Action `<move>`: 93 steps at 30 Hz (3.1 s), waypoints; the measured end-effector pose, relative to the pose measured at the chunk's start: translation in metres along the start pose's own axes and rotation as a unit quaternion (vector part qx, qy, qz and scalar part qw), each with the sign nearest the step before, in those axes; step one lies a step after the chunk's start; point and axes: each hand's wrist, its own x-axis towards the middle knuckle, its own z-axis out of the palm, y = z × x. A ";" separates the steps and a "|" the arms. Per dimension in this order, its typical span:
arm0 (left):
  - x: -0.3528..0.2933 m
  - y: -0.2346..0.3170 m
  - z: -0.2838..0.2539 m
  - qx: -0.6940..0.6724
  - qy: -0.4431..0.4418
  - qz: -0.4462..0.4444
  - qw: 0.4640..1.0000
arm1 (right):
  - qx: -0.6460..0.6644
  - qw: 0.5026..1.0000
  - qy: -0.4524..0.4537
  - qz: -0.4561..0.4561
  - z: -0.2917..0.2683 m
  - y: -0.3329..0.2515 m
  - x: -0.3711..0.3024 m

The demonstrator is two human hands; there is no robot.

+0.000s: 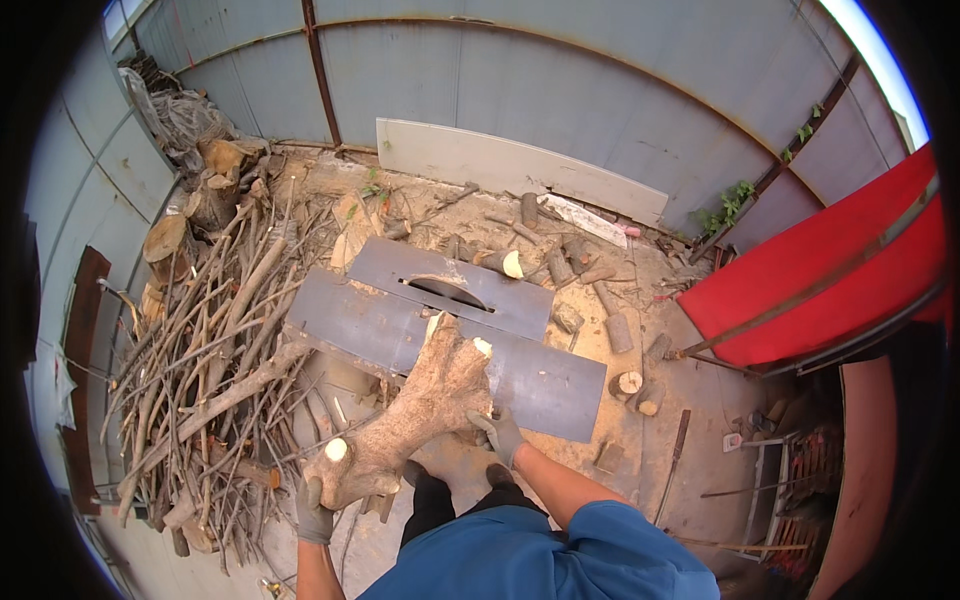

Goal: The person positions a large tree branch on a table saw and uses the machine to cut the branch into smaller sections, handling the wood with gloved hands.

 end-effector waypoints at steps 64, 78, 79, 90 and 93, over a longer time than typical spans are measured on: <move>-0.012 -0.110 0.227 -0.213 -0.007 -0.154 0.965 | 0.106 0.994 -0.022 0.010 -0.132 -0.031 0.032; 0.000 -0.113 0.227 -0.231 -0.047 -0.196 0.952 | 0.059 0.993 0.072 -0.072 -0.133 -0.088 0.051; 0.001 -0.111 0.225 -0.222 -0.053 -0.182 0.956 | 0.150 0.983 0.072 -0.073 -0.139 -0.085 0.060; 0.007 -0.127 0.214 -0.263 -0.048 -0.152 0.952 | -0.131 0.987 0.055 -0.069 -0.192 -0.099 0.079; 0.011 -0.136 0.215 -0.293 -0.038 -0.177 0.939 | -0.308 0.936 0.083 -0.149 -0.229 -0.076 0.119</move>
